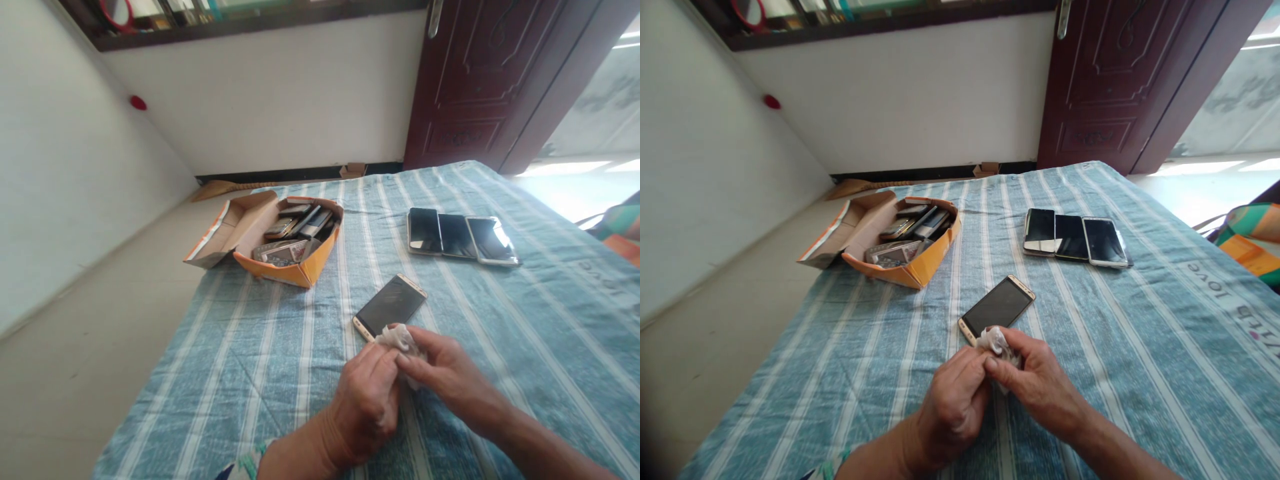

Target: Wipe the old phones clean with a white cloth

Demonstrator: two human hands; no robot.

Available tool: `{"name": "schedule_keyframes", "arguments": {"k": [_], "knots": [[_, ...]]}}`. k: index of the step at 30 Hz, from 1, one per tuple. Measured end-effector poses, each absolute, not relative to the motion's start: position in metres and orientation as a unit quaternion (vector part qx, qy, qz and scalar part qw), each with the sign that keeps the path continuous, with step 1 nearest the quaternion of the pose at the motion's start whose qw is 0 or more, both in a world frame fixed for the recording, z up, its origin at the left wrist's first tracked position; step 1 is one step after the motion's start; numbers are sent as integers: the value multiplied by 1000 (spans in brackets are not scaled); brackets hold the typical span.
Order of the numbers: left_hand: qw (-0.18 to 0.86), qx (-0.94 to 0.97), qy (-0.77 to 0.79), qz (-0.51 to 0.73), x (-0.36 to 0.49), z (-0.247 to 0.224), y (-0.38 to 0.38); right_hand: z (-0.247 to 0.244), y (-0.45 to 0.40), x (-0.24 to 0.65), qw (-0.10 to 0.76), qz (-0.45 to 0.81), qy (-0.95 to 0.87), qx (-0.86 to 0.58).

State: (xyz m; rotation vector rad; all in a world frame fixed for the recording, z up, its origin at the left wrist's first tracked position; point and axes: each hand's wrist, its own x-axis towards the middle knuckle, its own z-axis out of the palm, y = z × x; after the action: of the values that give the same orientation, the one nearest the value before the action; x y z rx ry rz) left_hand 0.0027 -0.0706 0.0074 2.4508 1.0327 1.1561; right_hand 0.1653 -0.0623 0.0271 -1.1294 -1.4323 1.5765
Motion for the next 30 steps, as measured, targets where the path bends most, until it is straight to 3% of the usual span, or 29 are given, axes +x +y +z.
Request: {"name": "schedule_keyframes", "arguments": {"k": [7, 11, 14, 17, 21, 26, 30], "knots": [[221, 821, 332, 408, 0, 12, -71, 21, -56, 174, 372, 652, -507, -423], [249, 796, 371, 408, -2, 17, -73, 17, -53, 180, 367, 610, -554, -431], [192, 782, 420, 419, -6, 17, -69, 15, -47, 186, 414, 469, -616, -478], [96, 766, 489, 406, -12, 14, -59, 13, -38, 194, 467, 240, -681, -510], [-4, 790, 512, 338, -16, 9, -51, 11, -27, 198, 447, 8, -759, -474], [-17, 798, 524, 297, -15, 2, -52, 2, -24, 185, 371, -81, -827, -415], [-15, 787, 539, 301, -16, -2, -51, -9, -29, 174, 364, -88, -846, -379]]}}
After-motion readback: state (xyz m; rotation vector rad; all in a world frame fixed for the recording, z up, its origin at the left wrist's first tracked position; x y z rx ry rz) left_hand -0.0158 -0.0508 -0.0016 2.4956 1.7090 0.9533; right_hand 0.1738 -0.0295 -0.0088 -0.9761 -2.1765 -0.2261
